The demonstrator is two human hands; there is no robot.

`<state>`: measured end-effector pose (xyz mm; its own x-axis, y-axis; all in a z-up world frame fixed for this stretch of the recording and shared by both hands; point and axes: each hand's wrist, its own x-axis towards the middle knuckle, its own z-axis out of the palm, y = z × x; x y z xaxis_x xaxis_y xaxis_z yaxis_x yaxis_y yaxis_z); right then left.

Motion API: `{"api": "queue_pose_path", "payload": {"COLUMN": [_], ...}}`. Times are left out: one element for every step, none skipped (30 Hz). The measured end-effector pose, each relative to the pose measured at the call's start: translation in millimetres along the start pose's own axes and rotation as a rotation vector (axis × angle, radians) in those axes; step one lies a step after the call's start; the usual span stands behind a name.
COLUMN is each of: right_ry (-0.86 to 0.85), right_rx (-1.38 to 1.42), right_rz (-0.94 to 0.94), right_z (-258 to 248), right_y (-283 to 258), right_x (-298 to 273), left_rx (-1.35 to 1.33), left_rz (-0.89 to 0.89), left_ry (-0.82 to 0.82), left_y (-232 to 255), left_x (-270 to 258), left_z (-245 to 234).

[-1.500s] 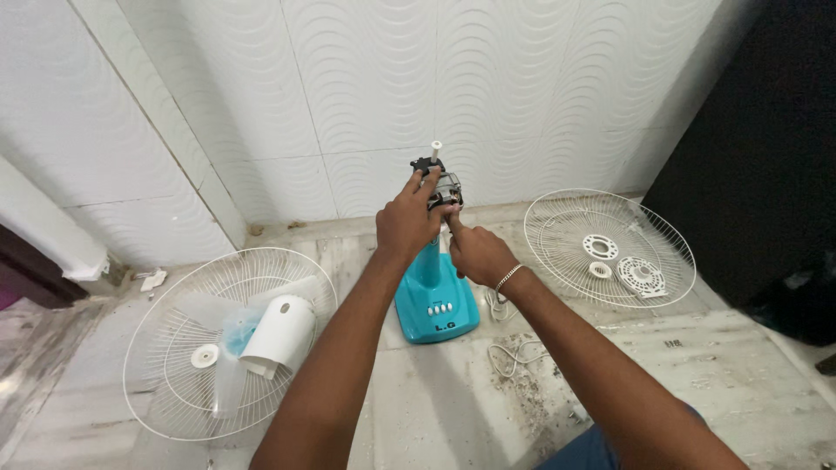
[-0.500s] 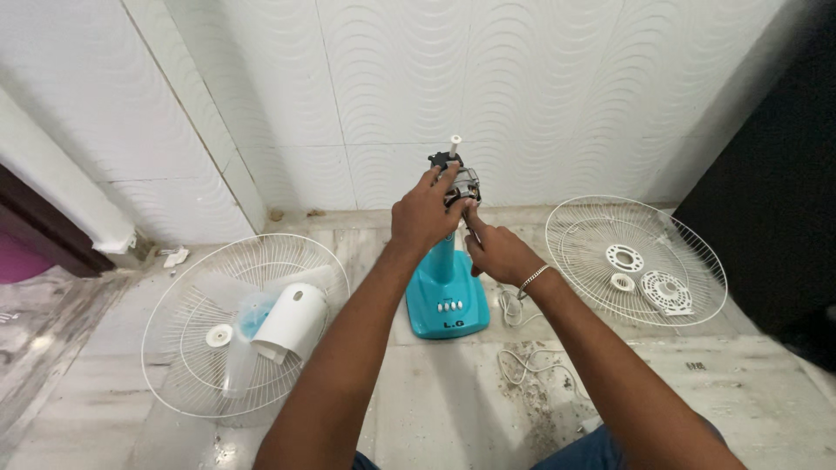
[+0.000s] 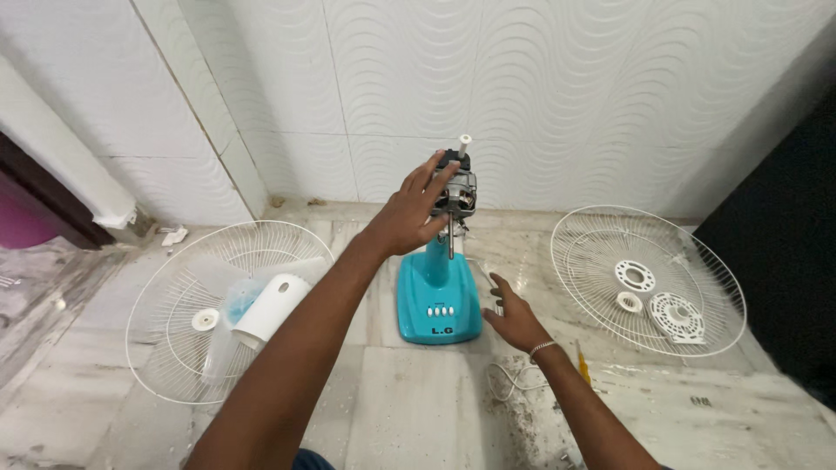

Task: The person assembles a pedestal fan by attaching the motor housing to the base, securing the rear grille, and tightening the assembly with a screwdriver. The fan blades and front cage remain detached on the floor.

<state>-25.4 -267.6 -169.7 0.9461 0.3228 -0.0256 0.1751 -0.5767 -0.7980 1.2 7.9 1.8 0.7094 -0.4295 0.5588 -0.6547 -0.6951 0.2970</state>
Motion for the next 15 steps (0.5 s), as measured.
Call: {"api": "queue_pose_path", "payload": {"right_ry": [0.01,0.021,0.034,0.029,0.028,0.027,-0.005,-0.037,-0.065,-0.136,-0.204,-0.273,-0.274,-0.274,-0.273], "right_rx": [-0.013,-0.025,-0.038,-0.077,-0.116,-0.155,-0.187,-0.219,-0.251,-0.328,-0.408,-0.488,-0.541,-0.595,-0.65], "right_rz": [-0.053,-0.106,-0.156,-0.171,-0.185,-0.2,-0.206,-0.212,-0.219,-0.211,-0.199,-0.186,-0.14,-0.093,-0.047], "right_z": [7,14,21,28,36,42,50,57,63,72,78,83,87,94,98], "right_y": [11,20,28,34,39,43,47,50,51,50,50,49,47,43,38], "right_x": [5,11,18,27,37,45,50,55,61,64,63,61,58,53,49], "left_rx": [0.061,0.123,0.181,0.192,0.203,0.213,0.216,0.218,0.222,0.236,0.246,0.256,0.293,0.329,0.365], "left_rz": [0.03,0.061,0.093,0.11,0.129,0.149,0.124,0.098,0.077,0.079,0.085,0.09,0.12,0.15,0.181], "left_ry": [0.001,0.001,-0.001,0.018,0.038,0.057,0.085,0.113,0.141,0.182,0.224,0.267,0.29,0.313,0.339], "left_y": [-1,-1,0,2,5,9,13,17,19,21,22,21,17,12,7], "left_x": [-1,-1,0,-1,0,0,0,0,0,0,0,1,3,6,9], "left_z": [-2,-4,-5,-7,-7,-6,-3,0,3,7,12,16,17,18,18]}}
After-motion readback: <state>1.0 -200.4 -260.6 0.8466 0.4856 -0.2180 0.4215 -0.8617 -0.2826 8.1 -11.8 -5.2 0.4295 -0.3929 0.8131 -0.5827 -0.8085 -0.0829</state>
